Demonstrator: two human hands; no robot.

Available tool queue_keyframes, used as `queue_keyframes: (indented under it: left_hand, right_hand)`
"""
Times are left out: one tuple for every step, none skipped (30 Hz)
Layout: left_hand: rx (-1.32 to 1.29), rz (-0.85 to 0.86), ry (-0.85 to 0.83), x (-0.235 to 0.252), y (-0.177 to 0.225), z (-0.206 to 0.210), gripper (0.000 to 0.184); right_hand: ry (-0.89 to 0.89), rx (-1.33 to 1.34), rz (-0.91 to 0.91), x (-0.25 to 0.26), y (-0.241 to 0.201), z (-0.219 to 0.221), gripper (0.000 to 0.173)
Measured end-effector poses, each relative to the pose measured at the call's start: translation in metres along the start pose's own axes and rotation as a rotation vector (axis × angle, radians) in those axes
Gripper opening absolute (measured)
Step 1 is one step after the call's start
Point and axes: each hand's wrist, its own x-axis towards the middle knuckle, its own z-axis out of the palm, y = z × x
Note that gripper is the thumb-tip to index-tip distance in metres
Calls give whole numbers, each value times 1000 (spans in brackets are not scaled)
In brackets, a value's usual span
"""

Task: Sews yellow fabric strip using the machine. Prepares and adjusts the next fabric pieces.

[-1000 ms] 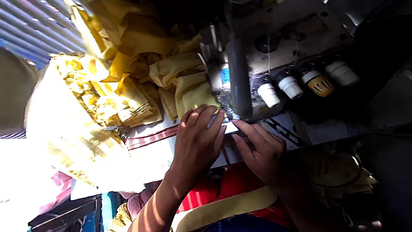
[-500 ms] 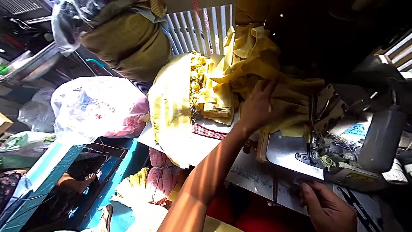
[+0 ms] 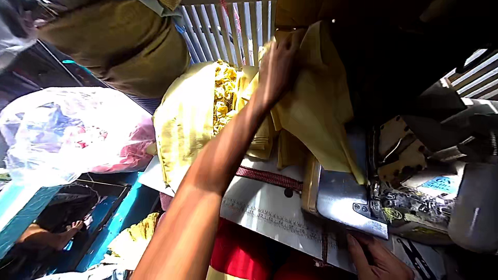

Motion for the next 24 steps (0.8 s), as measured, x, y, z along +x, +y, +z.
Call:
queue_keyframes:
  left_hand:
    - [-58, -10, -170, 8, -18, 12, 39]
    - [-105, -11, -232, 9, -29, 13, 44]
    - [-135, -2, -196, 3, -32, 3, 49]
    - [-161, 11, -116, -7, -29, -13, 55]
    - [-192, 19, -36, -23, -24, -31, 57]
    - [-238, 17, 23, -44, -19, -51, 56]
    - [-257, 10, 61, -71, -16, -72, 51]
    - [-247, -9, 64, -102, -15, -92, 43]
    - [-216, -34, 48, -138, -17, -110, 36]
    - [-187, -67, 17, -174, -21, -124, 33]
    - [-185, -127, -11, -213, -26, -136, 30]
    - [-179, -219, -42, -253, -29, -147, 28]
    - [-171, -329, -68, -293, -32, -155, 27]
    - [-164, -428, -84, -331, -35, -159, 28]
    - [-154, -523, -106, -364, -39, -158, 29]
    - [-169, -612, -141, -393, -40, -155, 32]
    - [-203, -674, -201, -420, -36, -151, 35]
    - [-262, -676, -262, -443, -26, -144, 38]
    - [-344, -646, -330, -461, -11, -135, 39]
    - [-436, -586, -404, -473, 8, -124, 38]
    - [-521, -485, -478, -483, 27, -111, 36]
    - [-558, -357, -553, -490, 42, -98, 32]
    - [-542, -260, -621, -494, 52, -90, 31]
    - [-482, -226, -569, -493, 57, -86, 29]
  right_hand:
    - [5, -4, -8, 0, -1, 0, 26]
    - [13, 2, -16, 1, 0, -1, 26]
    - [27, 13, -25, 1, 1, 0, 26]
    - [46, 21, -29, -1, 3, 0, 26]
    - [62, 25, -32, -2, 4, 0, 26]
    - [76, 26, -35, -4, 6, 0, 27]
    - [85, 33, -41, -5, 7, 0, 28]
    - [89, 47, -49, -6, 9, 1, 29]
    - [92, 68, -57, -7, 11, 1, 30]
    - [89, 96, -64, -7, 12, 1, 31]
    - [83, 125, -72, -7, 13, 1, 30]
    - [74, 158, -79, -6, 13, 0, 30]
    - [59, 207, -84, -7, 12, -1, 29]
    - [35, 276, -93, -10, 10, -4, 27]
    - [-18, 354, -93, -14, 6, -8, 24]
    - [-108, 417, -84, -18, -1, -12, 22]
    - [-225, 465, -75, -25, -9, -16, 22]
    - [-357, 495, -66, -33, -15, -17, 22]
    - [-480, 504, -53, -43, -19, -15, 23]
    - [-584, 479, -53, -53, -20, -6, 24]
    - [-664, 419, -68, -64, -19, 6, 26]
    - [-718, 313, -95, -74, -18, 19, 27]
    - [-743, 195, -129, -85, -18, 31, 28]
    - [-736, 98, -168, -91, -18, 40, 28]
